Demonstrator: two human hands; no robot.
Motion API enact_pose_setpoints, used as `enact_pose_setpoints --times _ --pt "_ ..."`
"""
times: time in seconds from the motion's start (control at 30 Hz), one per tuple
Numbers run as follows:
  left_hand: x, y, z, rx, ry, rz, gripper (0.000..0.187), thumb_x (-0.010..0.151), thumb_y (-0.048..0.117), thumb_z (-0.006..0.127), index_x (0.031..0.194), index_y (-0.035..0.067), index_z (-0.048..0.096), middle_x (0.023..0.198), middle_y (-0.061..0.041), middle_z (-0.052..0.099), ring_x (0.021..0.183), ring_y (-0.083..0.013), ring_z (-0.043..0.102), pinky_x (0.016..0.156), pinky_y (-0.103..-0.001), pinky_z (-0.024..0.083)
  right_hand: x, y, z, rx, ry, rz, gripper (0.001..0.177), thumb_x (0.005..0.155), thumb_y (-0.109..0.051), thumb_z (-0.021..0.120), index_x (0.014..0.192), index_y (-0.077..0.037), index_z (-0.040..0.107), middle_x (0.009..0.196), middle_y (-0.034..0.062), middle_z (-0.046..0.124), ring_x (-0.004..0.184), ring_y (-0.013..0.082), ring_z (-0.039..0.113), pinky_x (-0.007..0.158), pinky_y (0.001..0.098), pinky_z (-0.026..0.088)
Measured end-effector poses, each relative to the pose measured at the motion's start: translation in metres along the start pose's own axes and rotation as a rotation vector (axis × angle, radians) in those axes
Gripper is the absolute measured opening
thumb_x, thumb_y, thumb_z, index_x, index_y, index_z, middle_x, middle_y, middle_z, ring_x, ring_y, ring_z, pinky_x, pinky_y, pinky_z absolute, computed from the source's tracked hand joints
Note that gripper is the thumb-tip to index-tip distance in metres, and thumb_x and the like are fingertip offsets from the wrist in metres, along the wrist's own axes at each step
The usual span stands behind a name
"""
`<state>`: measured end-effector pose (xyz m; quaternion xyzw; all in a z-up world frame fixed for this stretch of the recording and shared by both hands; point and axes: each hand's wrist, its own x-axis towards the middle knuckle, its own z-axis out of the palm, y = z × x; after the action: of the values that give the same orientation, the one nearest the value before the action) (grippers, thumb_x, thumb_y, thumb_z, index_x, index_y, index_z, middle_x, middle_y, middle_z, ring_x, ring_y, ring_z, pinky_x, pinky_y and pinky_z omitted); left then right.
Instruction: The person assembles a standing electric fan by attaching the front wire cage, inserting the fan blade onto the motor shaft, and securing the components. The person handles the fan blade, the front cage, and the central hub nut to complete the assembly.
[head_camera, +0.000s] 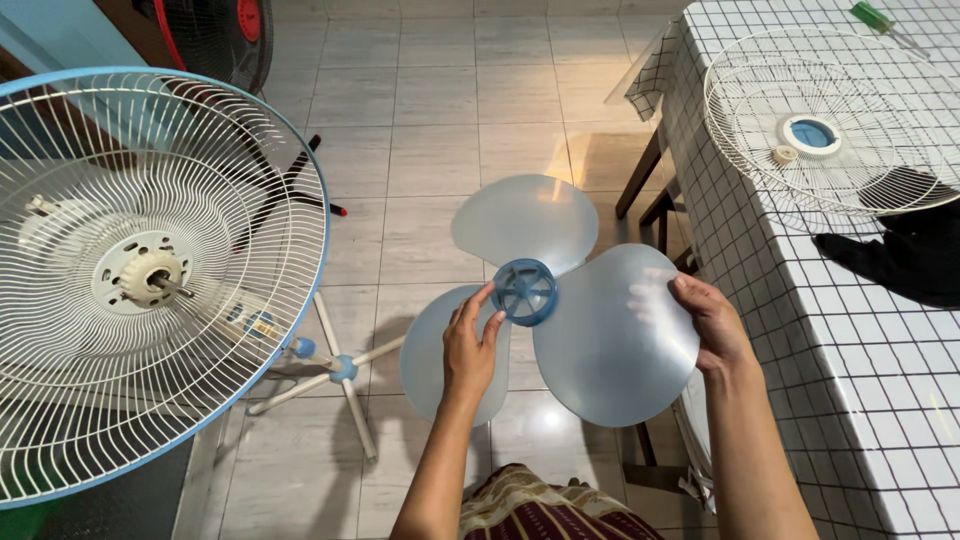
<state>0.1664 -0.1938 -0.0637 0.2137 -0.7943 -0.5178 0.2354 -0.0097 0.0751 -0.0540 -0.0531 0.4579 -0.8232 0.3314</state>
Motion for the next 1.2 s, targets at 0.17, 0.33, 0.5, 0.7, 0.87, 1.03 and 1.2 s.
enact_pose_setpoints --times 0.17,0.33,0.5,0.7,0.87,1.03,1.2 --pt "0.001 0.001 -0.004 0.0 -0.003 0.041 0.05 0.085 0.027 0.07 0.131 0.015 0.056 0.129 -0.01 0.06 0.12 -0.0287 0.058 0.097 -0.04 0.049 -0.005 -0.012 0.03 -0.133 0.025 -0.011 0.041 0.093 -0.02 0.058 0.124 0.007 0.057 0.111 0.0251 0.066 0.093 0.0335 0.069 0.083 0.0433 0.057" --pt "0.001 -0.005 -0.003 0.011 0.067 0.057 0.042 0.087 0.027 0.071 0.127 0.015 0.063 0.129 -0.01 0.057 0.119 -0.0286 0.057 0.095 -0.04 0.05 -0.015 -0.022 0.069 -0.292 0.027 -0.021 0.045 0.092 -0.022 0.055 0.126 0.006 0.056 0.114 0.0269 0.065 0.097 0.0357 0.068 0.084 0.0472 0.057" --pt "0.003 -0.019 0.003 -0.129 0.259 -0.053 0.034 0.081 0.028 0.073 0.111 0.012 0.07 0.116 -0.01 0.06 0.105 -0.0237 0.062 0.083 -0.034 0.056 -0.026 -0.021 0.115 -0.333 -0.124 -0.004 0.046 0.09 -0.019 0.056 0.128 0.007 0.053 0.115 0.0275 0.066 0.101 0.0361 0.069 0.086 0.0486 0.057" --pt "0.0 -0.044 -0.014 -0.264 0.417 -0.187 0.028 0.086 0.035 0.071 0.1 0.011 0.073 0.103 -0.01 0.063 0.089 -0.0213 0.067 0.078 -0.031 0.057 -0.034 0.008 0.169 -0.49 -0.142 -0.016 0.051 0.088 -0.021 0.057 0.131 0.008 0.051 0.114 0.0242 0.067 0.097 0.0315 0.069 0.084 0.0459 0.057" --pt "-0.006 -0.063 -0.044 -0.301 0.513 -0.203 0.031 0.088 0.037 0.069 0.102 0.011 0.072 0.103 -0.009 0.064 0.092 -0.021 0.066 0.08 -0.031 0.056 -0.008 0.059 0.166 -0.165 -0.242 -0.022 0.062 0.098 -0.048 0.049 0.135 0.002 0.048 0.119 0.0146 0.064 0.104 0.025 0.065 0.089 0.0399 0.054" --pt "-0.018 -0.065 -0.079 -0.388 0.521 -0.227 0.031 0.089 0.037 0.068 0.103 0.01 0.071 0.105 -0.007 0.065 0.093 -0.0182 0.066 0.082 -0.03 0.054 0.033 0.144 0.163 -0.653 -0.058 0.065 0.054 0.095 -0.037 0.051 0.134 0.001 0.05 0.119 0.0141 0.063 0.102 0.0257 0.063 0.087 0.0402 0.051" --pt "-0.031 -0.062 -0.104 -0.44 0.528 -0.287 0.027 0.088 0.029 0.07 0.104 0.007 0.071 0.105 -0.007 0.065 0.089 -0.017 0.065 0.079 -0.03 0.053 0.031 0.201 0.178 -0.645 -0.13 0.063 0.055 0.092 -0.033 0.054 0.136 0.0 0.048 0.119 0.0139 0.063 0.102 0.0252 0.063 0.086 0.0392 0.052"
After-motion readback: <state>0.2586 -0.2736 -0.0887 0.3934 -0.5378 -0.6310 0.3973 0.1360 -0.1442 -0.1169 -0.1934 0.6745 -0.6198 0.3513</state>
